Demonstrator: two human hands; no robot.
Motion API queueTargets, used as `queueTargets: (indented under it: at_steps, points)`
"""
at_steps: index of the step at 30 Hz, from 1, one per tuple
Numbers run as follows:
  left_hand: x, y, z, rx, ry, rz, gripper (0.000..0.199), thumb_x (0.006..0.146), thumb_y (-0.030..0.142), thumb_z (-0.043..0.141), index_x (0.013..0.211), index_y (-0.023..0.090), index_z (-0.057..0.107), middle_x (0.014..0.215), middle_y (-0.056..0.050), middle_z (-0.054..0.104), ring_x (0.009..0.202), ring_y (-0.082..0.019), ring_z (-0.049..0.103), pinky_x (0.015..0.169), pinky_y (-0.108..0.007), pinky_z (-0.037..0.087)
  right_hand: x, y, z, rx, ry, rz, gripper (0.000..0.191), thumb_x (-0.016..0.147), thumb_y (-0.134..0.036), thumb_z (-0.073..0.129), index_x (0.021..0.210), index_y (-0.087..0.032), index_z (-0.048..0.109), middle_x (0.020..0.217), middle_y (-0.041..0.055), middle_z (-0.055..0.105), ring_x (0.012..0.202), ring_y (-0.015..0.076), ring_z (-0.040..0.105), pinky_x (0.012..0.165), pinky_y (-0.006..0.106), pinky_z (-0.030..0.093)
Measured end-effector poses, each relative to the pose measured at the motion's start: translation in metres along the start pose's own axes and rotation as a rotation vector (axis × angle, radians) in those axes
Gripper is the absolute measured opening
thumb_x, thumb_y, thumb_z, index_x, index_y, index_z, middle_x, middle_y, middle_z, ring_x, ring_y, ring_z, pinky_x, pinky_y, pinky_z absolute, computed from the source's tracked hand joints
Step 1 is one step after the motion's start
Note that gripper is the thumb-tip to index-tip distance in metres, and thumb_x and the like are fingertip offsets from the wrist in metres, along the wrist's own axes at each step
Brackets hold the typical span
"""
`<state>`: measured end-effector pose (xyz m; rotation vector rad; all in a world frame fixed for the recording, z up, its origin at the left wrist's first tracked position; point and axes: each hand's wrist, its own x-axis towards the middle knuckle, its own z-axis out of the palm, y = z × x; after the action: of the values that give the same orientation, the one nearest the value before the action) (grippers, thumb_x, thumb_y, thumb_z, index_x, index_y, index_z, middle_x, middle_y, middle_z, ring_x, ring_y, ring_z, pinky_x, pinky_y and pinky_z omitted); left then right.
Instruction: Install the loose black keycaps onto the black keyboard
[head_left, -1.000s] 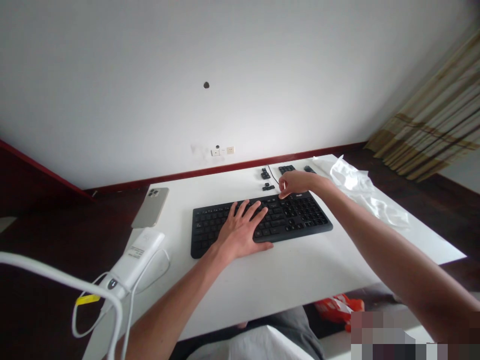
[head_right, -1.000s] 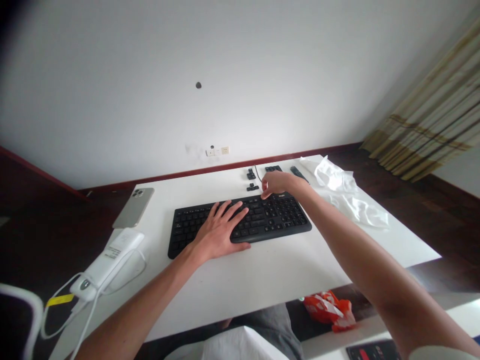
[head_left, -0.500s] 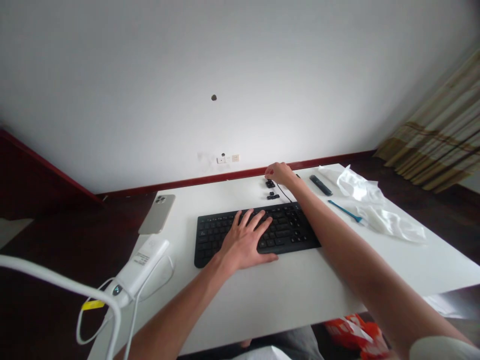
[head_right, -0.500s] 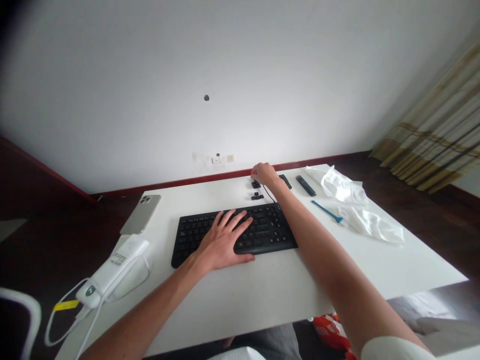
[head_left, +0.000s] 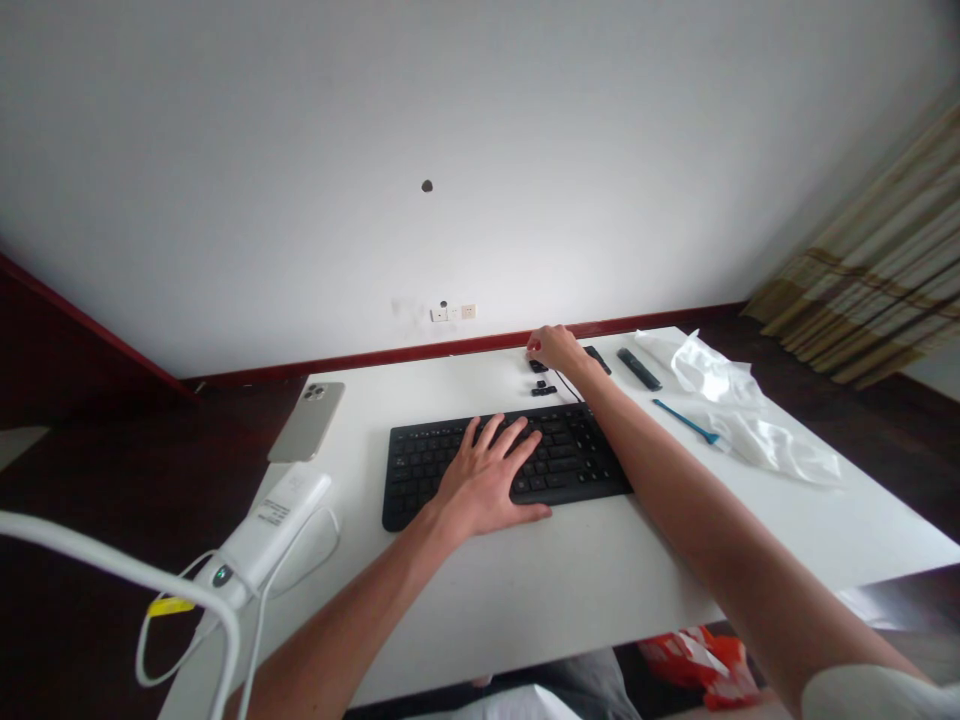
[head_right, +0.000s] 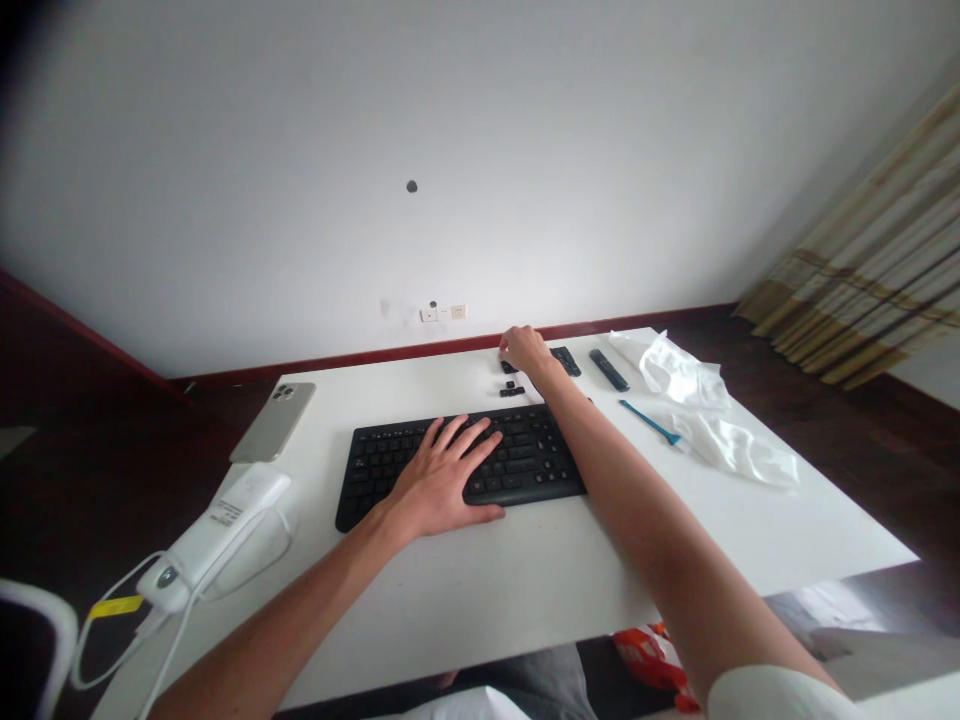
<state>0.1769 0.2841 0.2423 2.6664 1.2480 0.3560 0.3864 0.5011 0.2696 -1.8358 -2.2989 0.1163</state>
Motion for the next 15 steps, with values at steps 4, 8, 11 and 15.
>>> queueTargets:
  at_steps: [4, 8, 11, 15]
  points:
    - [0.0, 0.0, 0.0, -0.004, 0.004, 0.001, 0.101, 0.083, 0.089, 0.05, 0.164, 0.03, 0.034, 0.172, -0.005, 0.029, 0.158, -0.038, 0.022, 0.129, -0.064, 0.013, 0.0, 0.0, 0.002, -0.004, -0.002, 0.006, 0.023, 0.086, -0.016, 0.068, 0.104, -0.018, 0.082, 0.1, 0.0109, 0.081, 0.1, 0.0255, 0.074, 0.093, 0.032, 0.055]
    - [0.0, -0.001, 0.0, -0.004, 0.003, -0.001, 0.101, 0.083, 0.088, 0.051, 0.164, 0.03, 0.034, 0.172, -0.005, 0.029, 0.158, -0.038, 0.022, 0.129, -0.064, 0.013, -0.001, -0.003, -0.003, -0.002, 0.016, 0.007, 0.025, 0.086, -0.013, 0.065, 0.103, -0.018, 0.083, 0.1, 0.012, 0.081, 0.099, 0.0267, 0.074, 0.092, 0.033, 0.055]
    - [0.0, -0.001, 0.001, -0.002, 0.004, -0.004, 0.101, 0.082, 0.087, 0.053, 0.164, 0.03, 0.035, 0.172, -0.005, 0.029, 0.158, -0.039, 0.022, 0.129, -0.064, 0.013, -0.003, -0.004, -0.016, 0.004, 0.046, 0.009, 0.026, 0.086, -0.013, 0.063, 0.104, -0.018, 0.082, 0.099, 0.0117, 0.081, 0.099, 0.027, 0.074, 0.092, 0.034, 0.055]
    - [0.0, -0.001, 0.001, 0.003, 0.0, -0.001, 0.103, 0.081, 0.088, 0.053, 0.164, 0.03, 0.034, 0.173, -0.005, 0.028, 0.158, -0.039, 0.022, 0.129, -0.064, 0.013, -0.02, -0.003, -0.037, 0.109, 0.104, -0.026, 0.024, 0.084, -0.014, 0.066, 0.1, -0.02, 0.082, 0.096, 0.0078, 0.081, 0.094, 0.0243, 0.074, 0.089, 0.031, 0.055]
